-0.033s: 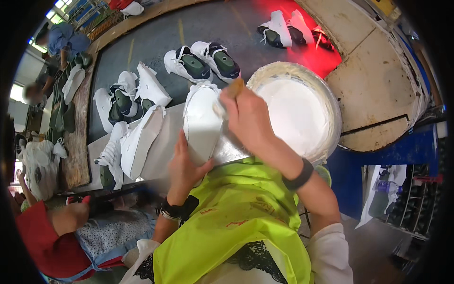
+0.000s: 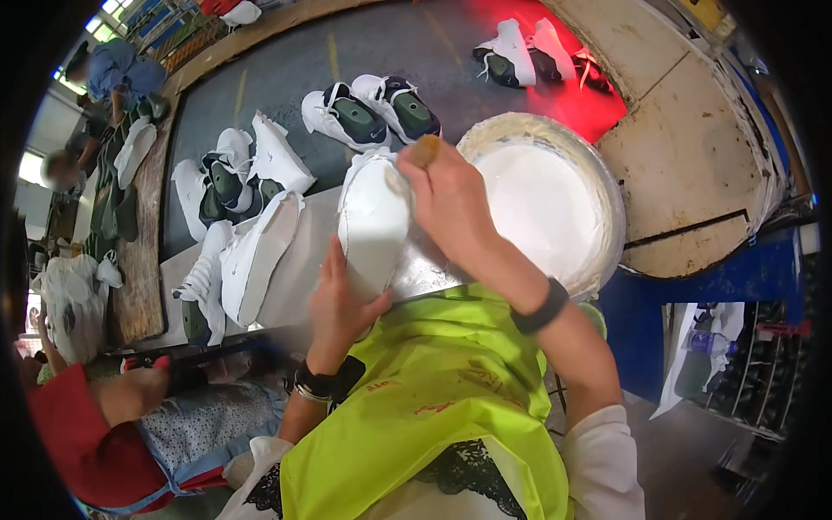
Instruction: The person picks up a shoe from a conveyor belt, applies a white substance to the sole with a brush, and places it back onto the belt. This process is repeated for several shoes, with the person dipping the brush into a bowl of the substance between applications.
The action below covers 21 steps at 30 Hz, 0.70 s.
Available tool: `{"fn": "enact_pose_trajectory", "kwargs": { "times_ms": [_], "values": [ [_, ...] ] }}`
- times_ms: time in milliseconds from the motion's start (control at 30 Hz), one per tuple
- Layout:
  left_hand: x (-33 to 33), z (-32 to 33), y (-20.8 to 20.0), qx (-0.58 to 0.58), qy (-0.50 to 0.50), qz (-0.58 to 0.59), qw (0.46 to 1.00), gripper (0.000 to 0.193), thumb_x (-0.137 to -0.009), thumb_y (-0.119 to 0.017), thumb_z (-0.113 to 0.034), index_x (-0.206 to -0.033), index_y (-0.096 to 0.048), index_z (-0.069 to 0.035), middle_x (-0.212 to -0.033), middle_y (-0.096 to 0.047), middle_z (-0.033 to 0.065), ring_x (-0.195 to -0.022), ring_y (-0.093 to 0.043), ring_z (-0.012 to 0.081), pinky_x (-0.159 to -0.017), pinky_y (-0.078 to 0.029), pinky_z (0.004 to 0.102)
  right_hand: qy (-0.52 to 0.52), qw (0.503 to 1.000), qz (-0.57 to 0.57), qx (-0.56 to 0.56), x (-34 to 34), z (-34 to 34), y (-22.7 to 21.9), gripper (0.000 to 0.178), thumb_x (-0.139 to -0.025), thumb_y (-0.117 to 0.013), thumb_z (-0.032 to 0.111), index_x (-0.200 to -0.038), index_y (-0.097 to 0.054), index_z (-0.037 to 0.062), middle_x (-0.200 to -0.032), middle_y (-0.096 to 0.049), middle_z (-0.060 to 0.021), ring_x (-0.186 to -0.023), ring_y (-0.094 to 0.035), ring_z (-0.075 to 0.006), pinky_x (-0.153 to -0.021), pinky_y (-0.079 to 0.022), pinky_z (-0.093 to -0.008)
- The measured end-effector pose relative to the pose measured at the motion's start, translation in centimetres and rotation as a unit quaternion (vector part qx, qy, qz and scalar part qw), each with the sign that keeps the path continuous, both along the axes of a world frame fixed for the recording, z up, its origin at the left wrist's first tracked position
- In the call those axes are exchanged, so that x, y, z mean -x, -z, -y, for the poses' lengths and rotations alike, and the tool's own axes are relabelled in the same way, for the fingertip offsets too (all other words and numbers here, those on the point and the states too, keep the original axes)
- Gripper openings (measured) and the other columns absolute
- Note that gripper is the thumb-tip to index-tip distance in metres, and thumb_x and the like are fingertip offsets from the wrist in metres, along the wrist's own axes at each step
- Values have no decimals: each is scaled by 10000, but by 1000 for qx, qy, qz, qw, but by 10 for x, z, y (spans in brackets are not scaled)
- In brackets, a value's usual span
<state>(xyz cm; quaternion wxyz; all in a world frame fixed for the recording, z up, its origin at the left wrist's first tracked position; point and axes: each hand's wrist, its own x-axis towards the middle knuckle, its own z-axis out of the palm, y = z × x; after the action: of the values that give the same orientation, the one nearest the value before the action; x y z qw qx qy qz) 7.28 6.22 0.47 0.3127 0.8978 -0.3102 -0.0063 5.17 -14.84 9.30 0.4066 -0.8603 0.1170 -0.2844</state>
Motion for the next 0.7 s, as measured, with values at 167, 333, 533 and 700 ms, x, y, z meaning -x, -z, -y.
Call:
{"fn": "enact_pose_trajectory", "kwargs": {
  "times_ms": [167, 333, 533, 700],
  "values": [
    [-1, 2, 4, -19, -1, -5, 1000, 1159, -621, -817, -317, -1489, -116, -2, -1256, -500, 247, -959, -604, 414, -721, -528, 452, -77, 997, 23, 15, 10, -29, 44, 212, -924, -545, 206, -959, -641, 21, -940, -622, -203, -848, -601, -412, -747, -487, -430],
    [4, -2, 7, -19, 4, 13, 1000, 1117, -620, -819, -302, -1476, -165, -8, -1260, -481, 203, -973, -599, 388, -718, -534, 445, -57, 998, -39, 4, -19, -20, 30, 248, -923, -535, 210, -931, -608, -27, -838, -607, -247, -834, -593, -433, -713, -477, -449],
    [-3, -7, 8, -4, -13, 0, 1000, 1123, -623, -815, -306, -1482, -155, -9, -1257, -499, 212, -993, -599, 385, -695, -545, 440, 95, 988, -72, 98, -10, -8, 41, 238, -925, -553, 182, -951, -654, -32, -800, -649, -236, -726, -654, -362, -639, -500, -409],
    [-4, -12, 9, 12, -14, -3, 1000, 1119, -625, -811, -314, -1486, -160, -20, -1268, -497, 215, -964, -615, 392, -680, -547, 439, 96, 995, -22, -17, 43, -24, 49, 156, -912, -549, 111, -925, -625, -24, -843, -642, -214, -778, -622, -402, -683, -491, -430]
  ]
}}
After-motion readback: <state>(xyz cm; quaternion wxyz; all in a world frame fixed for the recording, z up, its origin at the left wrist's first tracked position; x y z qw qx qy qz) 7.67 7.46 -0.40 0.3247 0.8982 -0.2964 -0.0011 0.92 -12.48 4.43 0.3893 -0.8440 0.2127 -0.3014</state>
